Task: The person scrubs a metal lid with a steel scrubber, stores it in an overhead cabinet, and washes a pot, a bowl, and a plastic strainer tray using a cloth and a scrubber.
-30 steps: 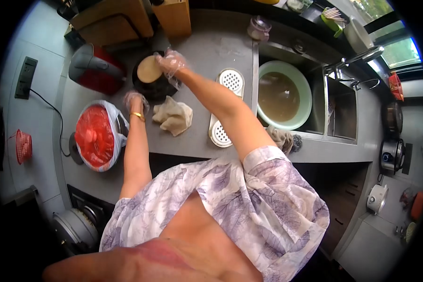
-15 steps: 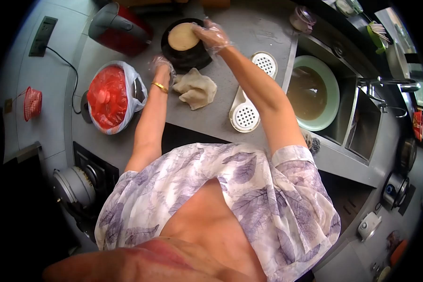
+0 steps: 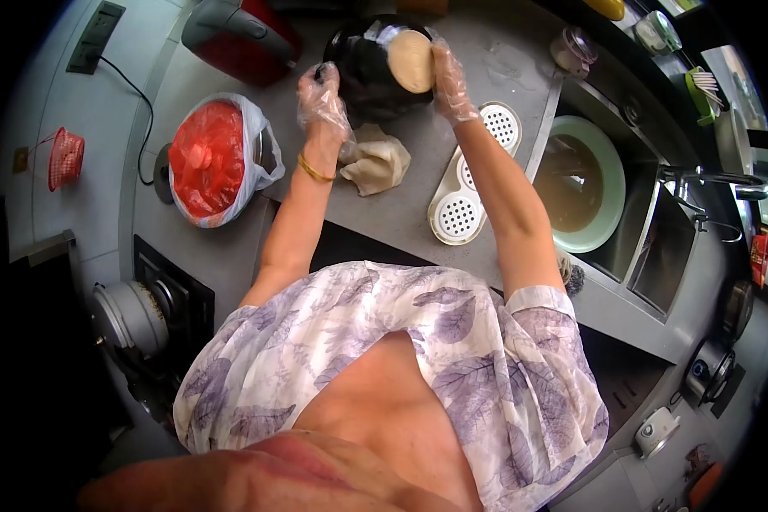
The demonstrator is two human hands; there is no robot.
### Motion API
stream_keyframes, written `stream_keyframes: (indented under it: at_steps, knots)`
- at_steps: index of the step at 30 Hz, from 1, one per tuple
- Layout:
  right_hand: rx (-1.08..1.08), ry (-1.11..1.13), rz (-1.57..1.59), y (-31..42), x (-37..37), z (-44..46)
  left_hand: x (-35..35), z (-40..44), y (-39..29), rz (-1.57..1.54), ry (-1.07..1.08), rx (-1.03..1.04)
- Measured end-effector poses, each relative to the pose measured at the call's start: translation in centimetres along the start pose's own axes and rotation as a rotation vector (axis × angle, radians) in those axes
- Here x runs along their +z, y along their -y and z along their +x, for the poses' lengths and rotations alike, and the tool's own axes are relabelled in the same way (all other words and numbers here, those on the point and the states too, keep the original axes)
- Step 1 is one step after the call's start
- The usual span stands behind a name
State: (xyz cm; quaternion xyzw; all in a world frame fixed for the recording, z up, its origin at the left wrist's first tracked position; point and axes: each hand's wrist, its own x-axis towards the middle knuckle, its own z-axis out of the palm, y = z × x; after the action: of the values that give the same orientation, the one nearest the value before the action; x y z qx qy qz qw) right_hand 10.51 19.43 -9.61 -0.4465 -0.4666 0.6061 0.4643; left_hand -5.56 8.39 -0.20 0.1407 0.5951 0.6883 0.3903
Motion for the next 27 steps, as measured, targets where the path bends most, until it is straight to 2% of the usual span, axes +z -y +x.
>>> stream_keyframes:
  at_steps: [1, 2, 5, 9, 12, 16, 19, 21, 22, 23, 25, 27]
  knots:
    - [-0.050, 0.012, 0.101, -1.2, -0.9, 0.2, 0.4, -0.6, -0.1, -0.004, 0.053, 0.051]
    - [-0.015, -0.025, 0.197, -1.5, -1.4, 0.0, 0.8, -1.3, 0.0, -0.007, 0.109, 0.098]
    - [0.091, 0.050, 0.598, 0.9, -0.8, -2.0, 1.1, -3.4, -1.5, 0.031, 0.271, 0.102]
    - [0.080, 0.048, 0.671, 4.2, -0.4, -4.7, 0.5, -5.4, -3.2, 0.313, 0.397, 0.126]
    - [0.068, 0.041, 0.683, 6.4, 0.3, -6.2, 1.3, -7.1, -4.3, 0.335, 0.358, 0.280]
    - [0.021, 0.064, 0.580, 6.5, -0.2, -6.4, 1.1, -7.7, -5.0, 0.369, 0.374, 0.362]
    - [0.100, 0.011, 0.664, 7.6, 0.9, -6.9, 0.8, -6.9, -4.5, 0.455, 0.270, 0.561]
    - [-0.396, 0.031, 0.021, 6.5, 0.4, -7.0, 0.0, -5.0, -4.3, 0.756, 0.208, 0.804]
    - [-0.411, 0.092, -0.140, 5.7, -0.3, -6.3, -0.3, -4.4, -4.6, 0.912, 0.177, 0.920]
    - [-0.436, 0.151, -0.297, 4.8, -1.0, -5.5, -0.7, -4.2, -5.1, 0.800, 0.207, 0.855]
    - [-0.189, 0.201, -0.345, 3.4, -3.2, -4.7, -2.3, -3.3, -6.3, 0.797, 0.215, 0.980]
    - [-0.115, 0.088, -0.485, 3.7, -4.9, -4.6, -3.1, -3.4, -8.1, 0.755, 0.299, 0.926]
